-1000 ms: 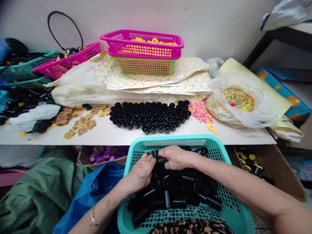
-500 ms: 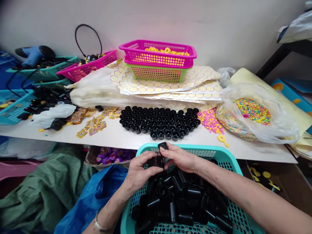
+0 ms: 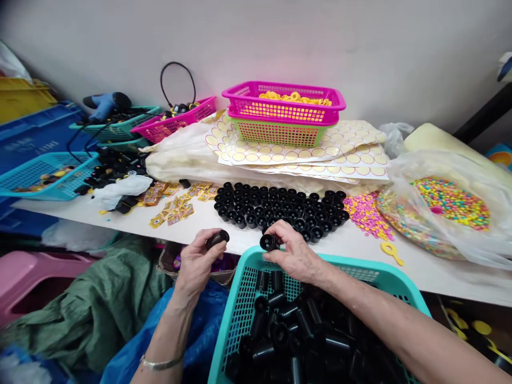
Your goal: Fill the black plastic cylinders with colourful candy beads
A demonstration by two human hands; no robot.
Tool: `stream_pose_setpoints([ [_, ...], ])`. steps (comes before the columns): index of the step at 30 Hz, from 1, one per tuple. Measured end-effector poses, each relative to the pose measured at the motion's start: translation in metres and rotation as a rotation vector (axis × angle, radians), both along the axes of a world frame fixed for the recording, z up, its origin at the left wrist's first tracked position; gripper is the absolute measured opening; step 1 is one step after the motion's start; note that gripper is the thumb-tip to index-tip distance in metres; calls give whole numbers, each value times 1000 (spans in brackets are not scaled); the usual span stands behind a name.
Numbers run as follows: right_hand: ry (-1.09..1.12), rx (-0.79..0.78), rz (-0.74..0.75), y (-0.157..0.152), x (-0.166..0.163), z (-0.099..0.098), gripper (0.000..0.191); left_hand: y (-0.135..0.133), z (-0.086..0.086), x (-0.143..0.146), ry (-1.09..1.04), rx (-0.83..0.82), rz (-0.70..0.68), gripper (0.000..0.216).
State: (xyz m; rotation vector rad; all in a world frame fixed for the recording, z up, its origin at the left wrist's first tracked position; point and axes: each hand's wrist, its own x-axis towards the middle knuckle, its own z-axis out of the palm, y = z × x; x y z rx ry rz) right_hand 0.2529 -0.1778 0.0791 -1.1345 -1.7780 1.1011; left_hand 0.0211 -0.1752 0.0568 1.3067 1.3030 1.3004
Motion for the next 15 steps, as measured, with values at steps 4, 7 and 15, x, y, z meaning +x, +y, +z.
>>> stream_pose_setpoints([
  [4,-293,222,102,30,-20,-6,27,35,-13,-28,396,-42,88,39],
  [7,-550,338,211,48,-40,-7,27,51,-25,-35,574,-172,120,35],
  [15,-994,579,250,71,-58,-16,24,64,-34,-20,765,-148,156,30],
])
